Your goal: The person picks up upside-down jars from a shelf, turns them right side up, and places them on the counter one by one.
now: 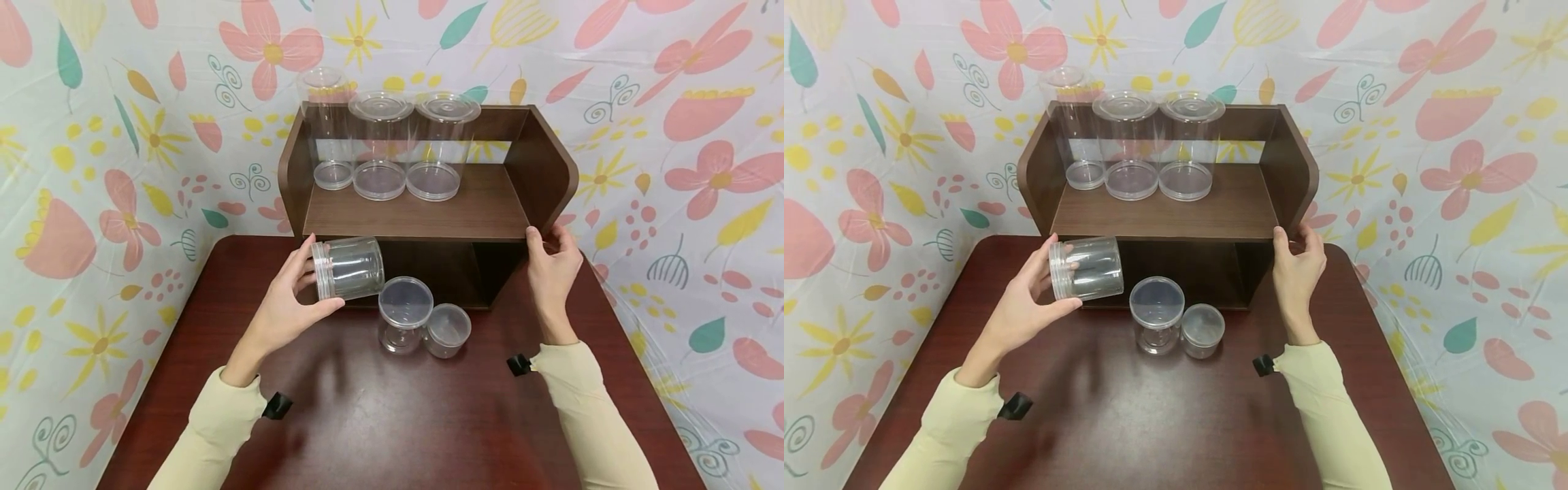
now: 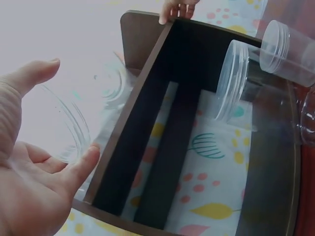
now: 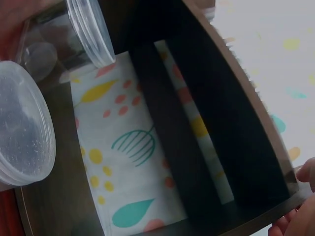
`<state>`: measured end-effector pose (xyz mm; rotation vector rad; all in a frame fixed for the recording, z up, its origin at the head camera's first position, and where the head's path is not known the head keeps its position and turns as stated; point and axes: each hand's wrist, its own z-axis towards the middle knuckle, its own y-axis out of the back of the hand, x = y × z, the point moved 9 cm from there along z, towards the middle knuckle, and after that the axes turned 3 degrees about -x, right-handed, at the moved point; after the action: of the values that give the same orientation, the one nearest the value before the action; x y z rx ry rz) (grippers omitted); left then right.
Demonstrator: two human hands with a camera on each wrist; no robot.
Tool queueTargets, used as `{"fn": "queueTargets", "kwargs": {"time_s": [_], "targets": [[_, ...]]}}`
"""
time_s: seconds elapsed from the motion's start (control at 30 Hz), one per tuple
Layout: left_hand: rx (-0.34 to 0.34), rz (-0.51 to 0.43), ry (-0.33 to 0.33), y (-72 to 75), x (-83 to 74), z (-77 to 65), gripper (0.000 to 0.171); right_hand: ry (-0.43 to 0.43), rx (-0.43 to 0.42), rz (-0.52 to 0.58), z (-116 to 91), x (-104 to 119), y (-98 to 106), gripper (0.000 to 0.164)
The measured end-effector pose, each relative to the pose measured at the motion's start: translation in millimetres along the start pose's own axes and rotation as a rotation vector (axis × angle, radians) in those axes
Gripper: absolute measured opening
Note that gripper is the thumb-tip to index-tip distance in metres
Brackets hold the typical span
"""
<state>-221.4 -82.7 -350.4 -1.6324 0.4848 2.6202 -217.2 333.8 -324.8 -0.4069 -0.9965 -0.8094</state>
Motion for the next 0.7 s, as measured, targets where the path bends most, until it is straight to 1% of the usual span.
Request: {"fn": "queueTargets", "kwargs": {"time_s": [0.13, 0.27, 0.37, 0.6, 0.7], "targets": [[0.002, 0.077, 0.009, 4.5, -2.0, -1.8, 0.107, 0.013, -0.008, -0.017, 1.6, -1.1, -2.1, 0.024], [0.006, 0.156, 0.046, 8.0, -0.7, -3.8, 0.107, 0.013, -0.014, -0.028, 2.0, 0.6, -1.8, 0.023], [0.011, 0.216, 0.078, 9.7, 1.4, -4.4, 0.107, 0.008, -0.008, -0.037, 3.6, -3.0, -2.1, 0.023], [0.066, 0.343, 0.164, 7.1, 11.8, -6.2, 0.109, -0.011, -0.028, -0.089, 15.1, -38.6, -2.8, 0.023], [0.078, 0.377, 0.182, 6.0, 16.1, -7.2, 0.109, -0.007, -0.025, -0.094, 16.3, -41.9, -3.4, 0.022]]}}
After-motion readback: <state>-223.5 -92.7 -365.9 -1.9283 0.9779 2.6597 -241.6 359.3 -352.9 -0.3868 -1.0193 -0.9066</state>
